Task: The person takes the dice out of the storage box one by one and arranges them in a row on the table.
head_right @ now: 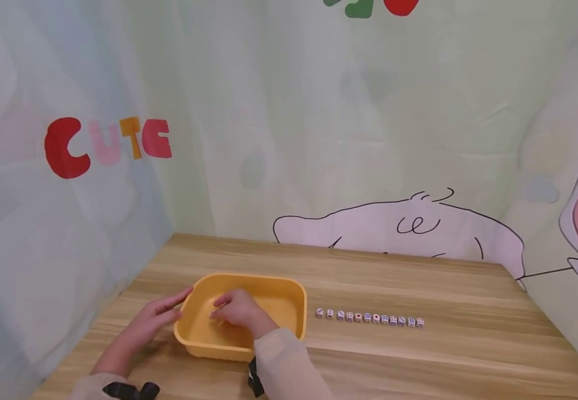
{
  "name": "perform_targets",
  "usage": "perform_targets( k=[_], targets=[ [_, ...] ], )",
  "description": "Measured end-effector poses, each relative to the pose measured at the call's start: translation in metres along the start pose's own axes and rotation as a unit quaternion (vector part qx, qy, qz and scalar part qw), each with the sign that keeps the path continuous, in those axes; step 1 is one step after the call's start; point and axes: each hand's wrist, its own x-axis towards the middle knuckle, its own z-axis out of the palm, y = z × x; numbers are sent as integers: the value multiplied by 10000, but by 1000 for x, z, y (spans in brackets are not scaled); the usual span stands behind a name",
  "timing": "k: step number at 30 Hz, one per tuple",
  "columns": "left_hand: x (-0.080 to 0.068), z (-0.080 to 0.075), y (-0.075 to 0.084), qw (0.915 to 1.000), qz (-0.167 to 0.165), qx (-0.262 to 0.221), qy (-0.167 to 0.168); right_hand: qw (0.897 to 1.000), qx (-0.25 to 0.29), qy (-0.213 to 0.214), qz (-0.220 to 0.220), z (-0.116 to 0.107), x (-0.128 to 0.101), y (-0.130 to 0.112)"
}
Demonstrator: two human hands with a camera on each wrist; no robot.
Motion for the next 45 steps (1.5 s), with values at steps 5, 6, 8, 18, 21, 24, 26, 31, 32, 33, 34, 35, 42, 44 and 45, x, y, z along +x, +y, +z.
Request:
perform_targets(
  k=[5, 6, 8, 18, 21, 24, 26, 31, 32, 33, 34, 35, 42, 44, 45],
  targets=[
    [-3, 0, -3, 10000, -44, 73, 20, 10000, -49, 42, -49, 6, -1, 2],
    [-4, 0, -4, 9999, -82, 61, 45, 9999, -83, 37, -59, 8, -1, 2],
    [-5, -1, -5, 9999, -98, 74, 56, 9998, -163, 23, -81, 10, -1, 3],
    [-4, -2, -3, 9999, -167, 36, 14, 9968, -779, 36, -152, 9, -2, -3],
    [-3, -2, -2, 9999, -141, 32, 31, 9941, -1060, 112, -186, 10, -2, -5],
    [-3, -2, -1, 9999, -123, 12, 39, 9916, -1279, 161, -128, 11, -2, -7],
    [-2, -2, 0, 9999, -137, -18, 45, 9900, -1402, 144, -87, 11, -2, -8],
    [-2, -2, 2, 9999, -112, 6, 49, 9868, -1609, 115, -134, 10, 1, -6],
    [-2, -2, 3, 9999, -96, 24, 50, 9868, -1607, 119, -151, 10, 2, -6],
    [-2, -2, 3, 9999, -85, 29, 52, 9873, -1578, 125, -162, 10, 2, -6],
    [-2, -2, 3, 9999, -78, 21, 63, 9879, -1535, 151, -177, 10, 3, -6],
    [-1, -2, 3, 10000, -73, 10, 62, 9887, -1477, 168, -175, 9, 3, -5],
    [0, -2, 1, 10000, -34, 45, -1, 9942, -910, 528, -241, 4, 2, -7],
    [-1, -1, 0, 10000, -61, -1, 11, 9947, -793, 590, -292, 2, 1, -10],
    [-1, -1, 0, 10000, -60, -38, 3, 9950, -721, 605, -321, 1, 0, -11]
  ],
)
